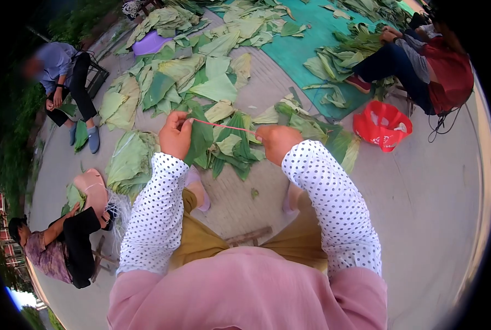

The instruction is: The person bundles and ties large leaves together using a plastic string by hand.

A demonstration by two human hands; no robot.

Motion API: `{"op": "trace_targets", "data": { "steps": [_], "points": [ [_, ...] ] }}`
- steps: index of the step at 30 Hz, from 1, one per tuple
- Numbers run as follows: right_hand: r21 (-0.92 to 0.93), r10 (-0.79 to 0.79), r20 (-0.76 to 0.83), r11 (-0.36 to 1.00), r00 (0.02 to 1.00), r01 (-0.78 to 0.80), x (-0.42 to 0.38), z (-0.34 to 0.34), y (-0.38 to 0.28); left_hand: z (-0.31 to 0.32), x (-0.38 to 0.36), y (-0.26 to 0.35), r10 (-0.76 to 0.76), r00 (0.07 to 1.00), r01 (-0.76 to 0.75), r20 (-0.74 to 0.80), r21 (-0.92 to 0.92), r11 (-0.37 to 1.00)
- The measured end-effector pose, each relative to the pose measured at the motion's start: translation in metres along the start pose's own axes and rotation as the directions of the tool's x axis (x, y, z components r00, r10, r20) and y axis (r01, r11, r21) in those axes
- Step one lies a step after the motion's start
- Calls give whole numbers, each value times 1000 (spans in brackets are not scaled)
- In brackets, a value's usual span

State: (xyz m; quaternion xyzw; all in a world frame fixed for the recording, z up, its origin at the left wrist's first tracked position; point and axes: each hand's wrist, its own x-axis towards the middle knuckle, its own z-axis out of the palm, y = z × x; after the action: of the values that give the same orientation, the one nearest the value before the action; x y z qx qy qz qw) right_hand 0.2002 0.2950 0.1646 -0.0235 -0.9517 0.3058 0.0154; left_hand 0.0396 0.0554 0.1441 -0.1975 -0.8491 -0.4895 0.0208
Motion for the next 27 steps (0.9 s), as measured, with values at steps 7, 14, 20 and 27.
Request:
{"op": "trace_targets", "data": {
  "steps": [7,14,20,27],
  "points": [
    [-68,-7,23,998,1000,9,4,13,1,49,-46,28,44,944,43,326,-255,966],
    [-96,145,127,986,981,-133,3,11,-6,64,-64,42,-9,798,312,602,-401,861],
    [-41,-204,-311,979,928,201,-5,-2,-21,59,-55,32,8,787,293,617,-385,875],
    [-78,-51,-82,996,995,44,1,13,10,52,-54,52,52,791,165,610,-294,942]
  ]
}}
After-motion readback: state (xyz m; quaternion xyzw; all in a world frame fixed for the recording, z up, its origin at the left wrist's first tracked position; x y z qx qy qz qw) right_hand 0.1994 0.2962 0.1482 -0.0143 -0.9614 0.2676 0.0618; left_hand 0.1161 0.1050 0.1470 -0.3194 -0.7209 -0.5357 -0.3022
